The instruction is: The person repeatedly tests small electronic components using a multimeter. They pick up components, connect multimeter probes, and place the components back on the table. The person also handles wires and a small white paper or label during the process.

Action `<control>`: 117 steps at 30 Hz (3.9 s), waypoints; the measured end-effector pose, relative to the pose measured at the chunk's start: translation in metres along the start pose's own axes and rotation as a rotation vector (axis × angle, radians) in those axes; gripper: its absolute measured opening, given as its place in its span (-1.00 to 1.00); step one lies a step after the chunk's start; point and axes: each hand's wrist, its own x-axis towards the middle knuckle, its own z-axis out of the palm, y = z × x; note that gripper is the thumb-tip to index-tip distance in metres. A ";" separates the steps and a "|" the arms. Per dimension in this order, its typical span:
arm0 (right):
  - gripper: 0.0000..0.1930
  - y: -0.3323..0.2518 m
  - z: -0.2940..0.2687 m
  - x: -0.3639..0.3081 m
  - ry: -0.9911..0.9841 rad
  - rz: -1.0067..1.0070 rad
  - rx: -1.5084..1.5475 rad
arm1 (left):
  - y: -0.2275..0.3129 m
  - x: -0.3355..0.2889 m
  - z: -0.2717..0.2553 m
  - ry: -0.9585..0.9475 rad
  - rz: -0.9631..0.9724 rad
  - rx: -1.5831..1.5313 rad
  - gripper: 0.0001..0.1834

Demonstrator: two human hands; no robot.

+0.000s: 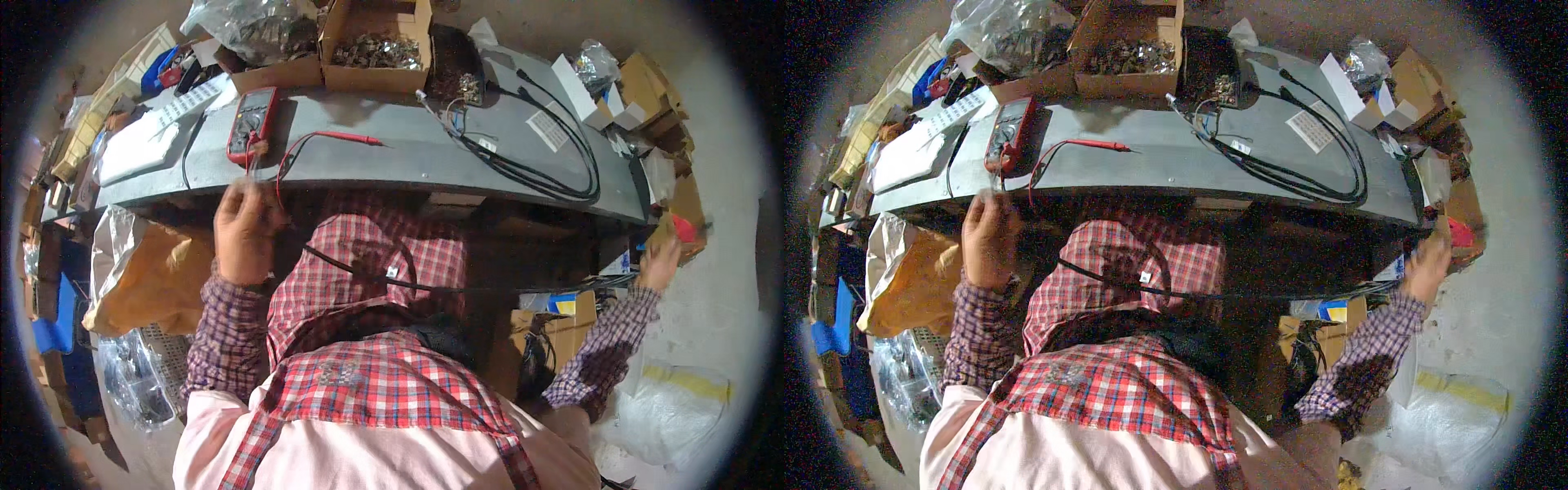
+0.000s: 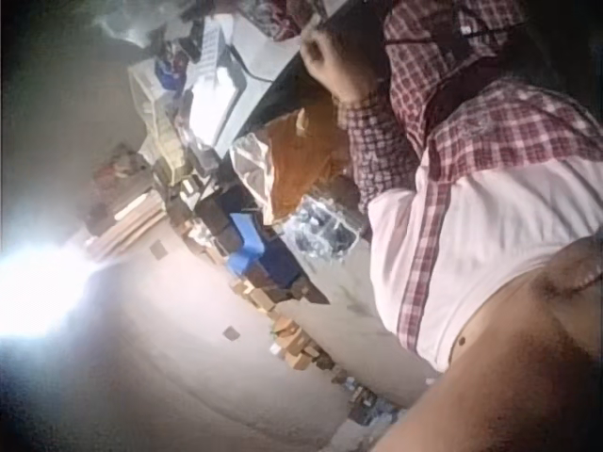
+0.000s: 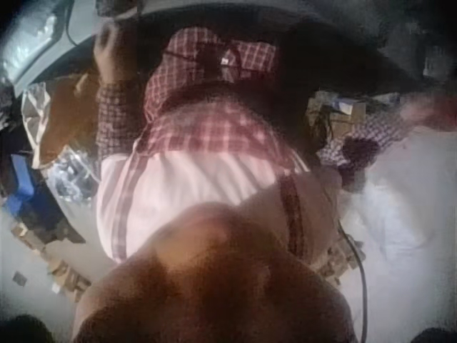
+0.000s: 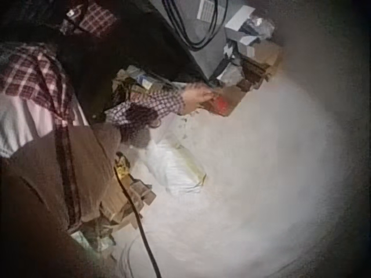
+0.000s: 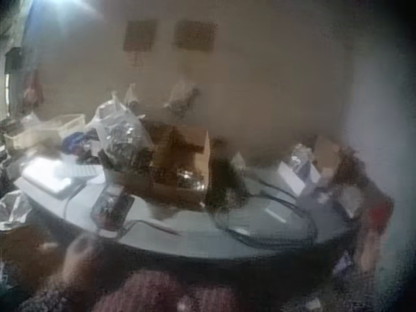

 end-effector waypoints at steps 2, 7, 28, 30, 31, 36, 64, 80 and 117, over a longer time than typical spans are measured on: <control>-0.68 -0.020 0.063 -0.006 -0.234 -0.104 -0.178 | -0.012 -0.002 0.033 -0.075 -0.017 -0.004 -0.87; -0.77 -0.057 0.203 -0.132 -1.062 -0.698 -0.557 | -0.061 -0.009 0.039 -0.237 0.006 0.103 -0.92; -0.71 -0.027 0.254 -0.262 -1.641 -0.084 -0.211 | -0.100 -0.009 -0.158 0.405 -0.391 0.229 -0.77; -0.68 -0.012 0.250 -0.264 -1.655 -0.050 -0.177 | -0.130 -0.018 -0.197 0.424 -0.542 0.185 -0.65; -0.66 -0.005 0.247 -0.265 -1.653 -0.029 -0.162 | -0.140 -0.021 -0.205 0.488 -0.557 0.170 -0.62; -0.75 0.021 0.239 -0.251 -1.570 0.121 -0.142 | -0.205 -0.042 -0.310 0.559 -0.383 0.567 -0.30; -0.68 0.076 0.241 -0.264 -1.517 0.323 0.211 | -0.092 0.029 0.067 -0.235 0.037 0.551 -0.75; -0.78 0.042 0.305 -0.238 -1.343 -0.277 -0.354 | -0.093 0.127 0.039 -0.241 0.721 1.206 -0.65; -0.81 0.068 0.355 -0.228 -1.340 -0.824 -0.535 | -0.125 0.158 0.032 -0.384 0.811 1.300 -0.87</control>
